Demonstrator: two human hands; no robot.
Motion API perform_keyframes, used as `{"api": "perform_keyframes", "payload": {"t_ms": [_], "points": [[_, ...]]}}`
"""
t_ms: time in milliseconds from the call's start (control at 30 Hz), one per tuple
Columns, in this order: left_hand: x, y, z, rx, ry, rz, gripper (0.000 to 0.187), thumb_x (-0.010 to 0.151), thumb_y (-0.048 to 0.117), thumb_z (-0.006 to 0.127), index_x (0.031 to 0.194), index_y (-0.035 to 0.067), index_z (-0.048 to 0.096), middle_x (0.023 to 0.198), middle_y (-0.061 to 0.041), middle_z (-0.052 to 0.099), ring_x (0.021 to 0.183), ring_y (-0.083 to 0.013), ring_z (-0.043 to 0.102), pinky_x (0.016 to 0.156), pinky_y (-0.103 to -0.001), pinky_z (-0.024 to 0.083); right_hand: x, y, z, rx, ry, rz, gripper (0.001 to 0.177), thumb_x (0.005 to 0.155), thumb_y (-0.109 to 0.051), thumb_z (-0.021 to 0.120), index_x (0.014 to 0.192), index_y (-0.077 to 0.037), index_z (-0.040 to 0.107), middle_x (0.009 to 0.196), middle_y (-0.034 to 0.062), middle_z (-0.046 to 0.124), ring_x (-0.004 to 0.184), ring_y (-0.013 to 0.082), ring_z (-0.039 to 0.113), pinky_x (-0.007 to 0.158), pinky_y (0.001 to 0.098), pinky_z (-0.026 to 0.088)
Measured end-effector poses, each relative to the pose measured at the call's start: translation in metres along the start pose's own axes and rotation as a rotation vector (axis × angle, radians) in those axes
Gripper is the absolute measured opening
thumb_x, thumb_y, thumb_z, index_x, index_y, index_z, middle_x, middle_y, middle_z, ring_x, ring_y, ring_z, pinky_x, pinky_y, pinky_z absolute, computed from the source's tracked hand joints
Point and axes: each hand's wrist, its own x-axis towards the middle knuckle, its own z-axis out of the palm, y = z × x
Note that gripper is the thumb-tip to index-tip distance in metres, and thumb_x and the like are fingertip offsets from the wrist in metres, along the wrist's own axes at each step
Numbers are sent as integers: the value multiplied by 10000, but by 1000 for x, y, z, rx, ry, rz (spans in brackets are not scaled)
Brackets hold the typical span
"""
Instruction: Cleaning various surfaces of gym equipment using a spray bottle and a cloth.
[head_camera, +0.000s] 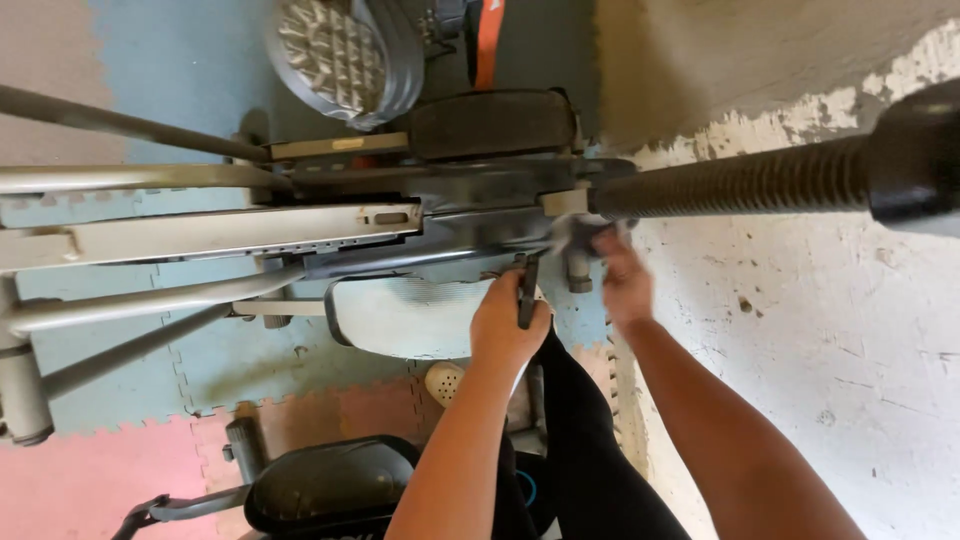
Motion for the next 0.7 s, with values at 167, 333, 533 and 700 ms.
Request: {"api": "perform_keyframes", "payload": {"t_ms": [167, 333, 533, 700], "points": [[5, 1, 29, 2, -49, 23, 439, 805, 278, 691, 1203, 105, 625, 1121, -172, 694, 1041, -398, 661, 864, -475, 521, 42, 64, 28, 570, 446, 730, 468, 1060, 10, 448, 1500, -75, 581, 1425, 229, 640, 1178, 537, 554, 939, 303, 466], [27, -6, 54, 34, -84, 41, 423, 797, 275, 680, 1186, 113, 644, 1107, -169, 710, 1046, -395, 669, 864, -477, 529, 85, 81, 30, 82, 91, 112, 564, 982, -3, 475, 1544, 24, 431, 1517, 271, 474, 1431, 394, 391, 1213, 410, 230], [27, -5, 63, 12, -113, 41, 456, 797, 293, 687, 1210, 108, 633, 1131, -189, 686, 1060, -410, 657, 871, -482, 527, 57, 215, 71, -253, 39, 472, 399, 996, -113, 475, 1383, -69, 559, 1410, 173, 545, 1319, 339, 466, 1097, 395, 351], [-12, -5, 30, 10, -13, -17, 475, 801, 305, 695, 1226, 103, 632, 1161, -184, 693, 1085, -410, 656, 907, -481, 521, 43, -10, 64, -143, 352, 569, 438, 995, -142, 521, 1417, -62, 609, 1381, 271, 645, 1262, 463, 619, 1043, 493, 510]]}}
